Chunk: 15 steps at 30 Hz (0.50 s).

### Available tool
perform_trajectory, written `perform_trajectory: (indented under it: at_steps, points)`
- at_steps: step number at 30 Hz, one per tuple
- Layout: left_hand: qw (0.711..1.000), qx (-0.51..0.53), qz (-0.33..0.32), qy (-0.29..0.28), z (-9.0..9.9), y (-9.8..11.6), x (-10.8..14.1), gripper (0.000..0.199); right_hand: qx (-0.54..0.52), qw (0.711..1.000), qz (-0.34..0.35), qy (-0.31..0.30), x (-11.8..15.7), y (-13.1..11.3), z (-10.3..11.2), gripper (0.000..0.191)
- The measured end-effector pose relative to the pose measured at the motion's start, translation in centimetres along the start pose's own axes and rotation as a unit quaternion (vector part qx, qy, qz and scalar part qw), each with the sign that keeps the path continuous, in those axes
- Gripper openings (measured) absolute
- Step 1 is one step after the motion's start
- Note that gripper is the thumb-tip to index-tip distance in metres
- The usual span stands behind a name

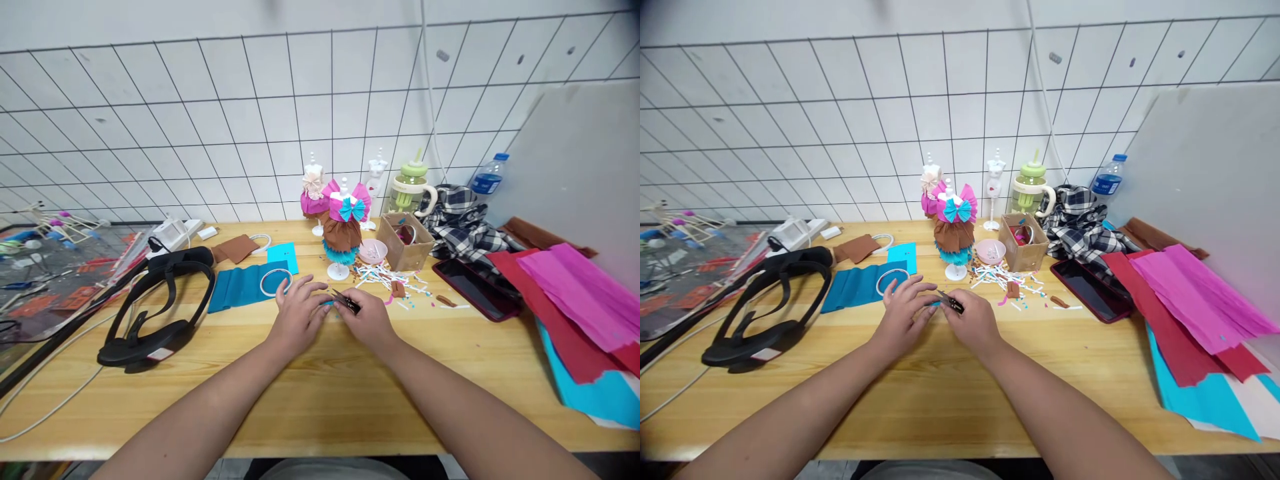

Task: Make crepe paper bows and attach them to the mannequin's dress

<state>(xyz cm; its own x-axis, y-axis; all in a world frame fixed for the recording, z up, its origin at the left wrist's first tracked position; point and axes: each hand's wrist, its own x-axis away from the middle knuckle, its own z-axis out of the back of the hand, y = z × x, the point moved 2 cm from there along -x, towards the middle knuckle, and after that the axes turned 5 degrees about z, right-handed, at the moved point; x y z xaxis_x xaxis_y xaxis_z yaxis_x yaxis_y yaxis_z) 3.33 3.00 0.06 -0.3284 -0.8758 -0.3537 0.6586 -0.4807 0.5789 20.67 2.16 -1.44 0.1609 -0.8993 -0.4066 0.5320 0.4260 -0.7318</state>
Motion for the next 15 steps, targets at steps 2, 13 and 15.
perform_trajectory:
  at_steps: [2, 13, 15]
  points:
    - [1.000, -0.029, -0.008, -0.001, -0.04, -0.02, -0.01, 0.020, -0.011, 1.000, -0.002, -0.009, 0.02, 0.03, 0.04, 0.015]
    - [0.998, 0.053, 0.020, -0.022, -0.42, -0.78, -0.14, 0.012, -0.079, 0.996, 0.022, -0.029, -0.18, 0.18, -0.18, 0.017]
    - [0.996, 0.066, 0.040, -0.043, -0.59, -0.96, -0.20, 0.011, -0.094, 0.995, 0.029, -0.035, -0.20, 0.19, -0.21, 0.019]
